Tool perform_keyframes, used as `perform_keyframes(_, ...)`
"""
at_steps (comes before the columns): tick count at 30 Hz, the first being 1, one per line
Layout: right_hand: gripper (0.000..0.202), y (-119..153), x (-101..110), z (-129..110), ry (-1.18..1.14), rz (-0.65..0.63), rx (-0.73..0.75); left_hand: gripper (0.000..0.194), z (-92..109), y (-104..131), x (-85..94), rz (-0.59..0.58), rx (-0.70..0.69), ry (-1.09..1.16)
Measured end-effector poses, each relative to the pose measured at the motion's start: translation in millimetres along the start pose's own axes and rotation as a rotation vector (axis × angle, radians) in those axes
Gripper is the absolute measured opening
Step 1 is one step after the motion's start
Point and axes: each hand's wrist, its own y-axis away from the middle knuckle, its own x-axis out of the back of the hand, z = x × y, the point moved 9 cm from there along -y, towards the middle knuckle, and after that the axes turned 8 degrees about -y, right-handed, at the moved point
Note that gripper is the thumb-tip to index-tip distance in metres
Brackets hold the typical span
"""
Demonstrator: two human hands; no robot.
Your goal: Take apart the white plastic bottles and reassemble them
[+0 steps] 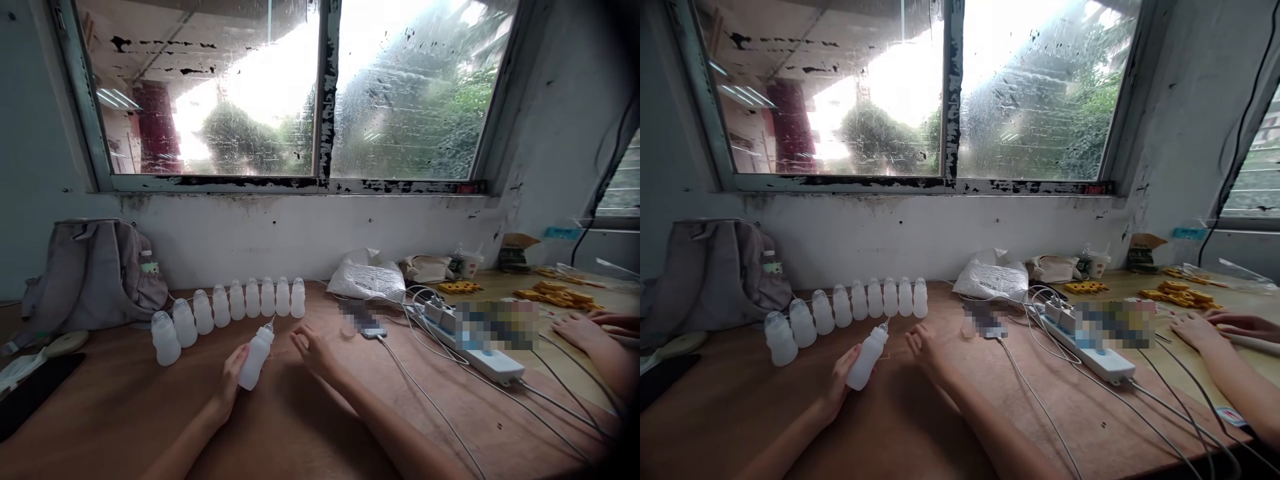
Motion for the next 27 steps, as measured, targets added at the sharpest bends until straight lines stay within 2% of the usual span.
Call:
perform_keyframes(2,0.017,-7,29,17,0.180,0.121,0.027,0.043,0,1,-1.0,-0.011,0.027,0.015)
perform_keyframes(5,0.022,-10,75,56,0.351,0.311,-0.127,0.045,2,1,-2.5,-0.029,0.034,0.022)
perform_keyframes(8,0.033,-8,97,96,0.311,0.334,-0.329,0.048,1,0,-1.9,-0.029,0.034,0.003)
perform_keyframes(10,0.033,-8,97,109,0.259,0.287,-0.381,0.050,-1,-1,-1.1,-0.032,0.035,-0.011)
perform_keyframes(12,0.029,-9,91,112,0.201,0.227,-0.387,0.051,-2,-2,0.7,-0.027,0.032,-0.035)
perform_keyframes(17,0.022,-11,72,101,0.038,0.140,-0.356,0.044,3,-4,6.6,-0.002,-0.035,-0.133)
perform_keyframes(21,0.028,-6,62,100,-0.115,0.118,-0.405,0.040,6,-6,7.1,-0.022,-0.076,-0.202)
perform_keyframes(27,0.030,-4,44,91,-0.410,0.076,-0.469,0.042,2,-10,14.3,0.040,-0.070,-0.248)
